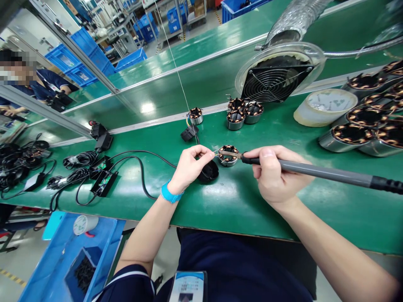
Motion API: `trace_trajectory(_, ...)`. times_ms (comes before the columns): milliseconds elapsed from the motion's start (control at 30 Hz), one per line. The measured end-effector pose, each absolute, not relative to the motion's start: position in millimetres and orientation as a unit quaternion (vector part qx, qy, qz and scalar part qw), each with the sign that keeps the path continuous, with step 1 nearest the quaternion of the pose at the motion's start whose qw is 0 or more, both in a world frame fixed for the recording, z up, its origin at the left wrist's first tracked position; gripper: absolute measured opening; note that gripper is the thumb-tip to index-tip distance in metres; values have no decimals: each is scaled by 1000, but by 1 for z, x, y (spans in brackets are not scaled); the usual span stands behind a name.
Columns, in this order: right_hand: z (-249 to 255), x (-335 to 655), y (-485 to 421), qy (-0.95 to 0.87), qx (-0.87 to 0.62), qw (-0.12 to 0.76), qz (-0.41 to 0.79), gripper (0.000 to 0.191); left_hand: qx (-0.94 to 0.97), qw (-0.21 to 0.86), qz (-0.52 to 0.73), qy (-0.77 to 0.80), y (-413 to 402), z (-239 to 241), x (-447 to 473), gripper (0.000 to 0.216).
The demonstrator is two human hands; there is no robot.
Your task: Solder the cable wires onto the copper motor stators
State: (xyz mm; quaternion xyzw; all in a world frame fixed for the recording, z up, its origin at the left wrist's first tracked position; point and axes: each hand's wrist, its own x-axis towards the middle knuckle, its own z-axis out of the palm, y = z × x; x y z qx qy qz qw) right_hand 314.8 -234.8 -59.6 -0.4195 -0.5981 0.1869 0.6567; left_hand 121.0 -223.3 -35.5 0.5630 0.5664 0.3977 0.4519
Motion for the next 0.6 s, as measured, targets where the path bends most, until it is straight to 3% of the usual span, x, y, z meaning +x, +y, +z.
trace_trajectory(600,-59,314,-234,-590,-413,669,183,28,556,451,406,567,-223,-35,121,24)
